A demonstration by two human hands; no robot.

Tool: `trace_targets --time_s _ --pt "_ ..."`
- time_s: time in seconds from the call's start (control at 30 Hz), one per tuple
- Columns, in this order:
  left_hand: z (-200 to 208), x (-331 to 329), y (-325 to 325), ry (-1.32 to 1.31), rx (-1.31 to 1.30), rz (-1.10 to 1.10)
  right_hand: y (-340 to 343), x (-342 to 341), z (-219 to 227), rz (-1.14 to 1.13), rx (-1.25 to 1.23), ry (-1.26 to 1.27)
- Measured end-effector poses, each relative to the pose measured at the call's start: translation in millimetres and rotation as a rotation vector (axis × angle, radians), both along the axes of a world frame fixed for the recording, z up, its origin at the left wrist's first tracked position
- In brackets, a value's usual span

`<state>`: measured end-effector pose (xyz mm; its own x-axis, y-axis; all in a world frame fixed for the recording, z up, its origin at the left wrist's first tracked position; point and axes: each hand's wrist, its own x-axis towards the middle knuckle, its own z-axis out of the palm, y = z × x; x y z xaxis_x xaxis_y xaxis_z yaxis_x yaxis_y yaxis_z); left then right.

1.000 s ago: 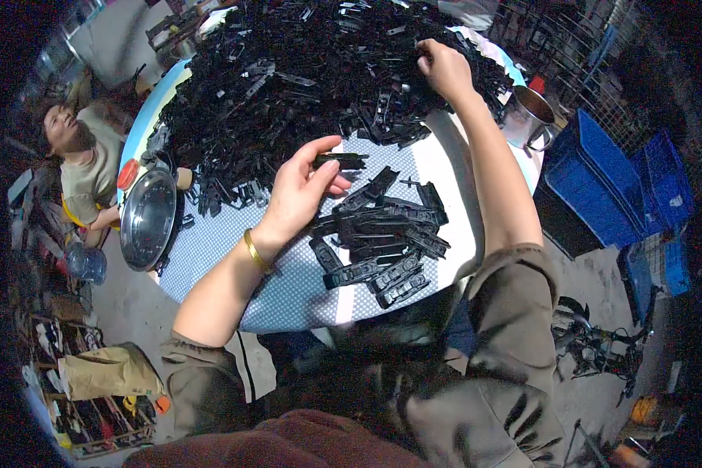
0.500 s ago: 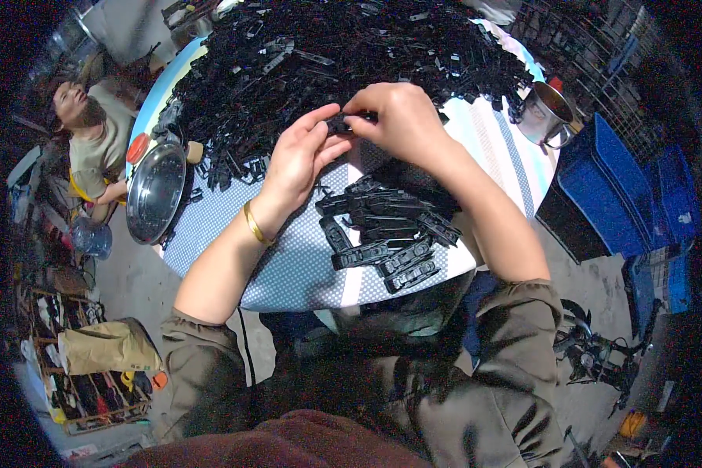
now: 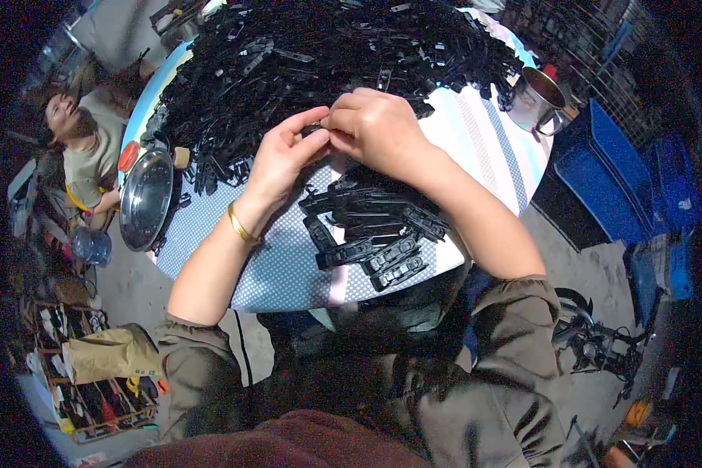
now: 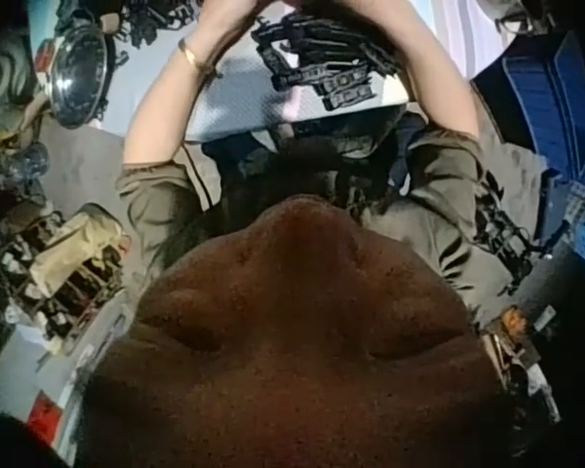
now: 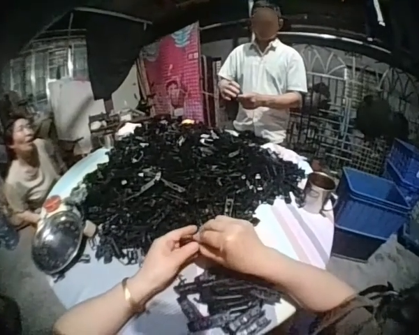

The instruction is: Sorting small black plastic fasteners from a large pile into smaller groups on a table.

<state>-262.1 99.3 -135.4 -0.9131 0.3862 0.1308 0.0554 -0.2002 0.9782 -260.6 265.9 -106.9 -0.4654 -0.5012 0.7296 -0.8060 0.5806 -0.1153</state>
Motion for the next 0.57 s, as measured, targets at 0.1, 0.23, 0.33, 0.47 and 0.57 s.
trace_targets --time_s 0.1,0.23,0.33,0.47,0.57 --pt "4.6 0.6 -0.6 -0.079 0.018 -0.069 6.6 -1.2 4.8 0.059 -0.022 -0.142" --pt "6.6 7.5 3.1 0.130 -0.069 -0.025 22.4 -13.4 2.6 0.247 -0.095 -0.431" --pt "14.1 4.5 -0.7 0.109 -0.019 0.055 25.4 -14.1 5.6 0.331 -0.446 -0.912" --pt "20.4 3.9 -5.1 0.100 0.025 0.039 21.4 -9.7 7.8 0.205 -0.310 -1.152" --pt "24.4 3.4 -9.0 0.134 0.031 -0.021 22.1 -14.1 -1.3 0.315 -0.400 -1.081"
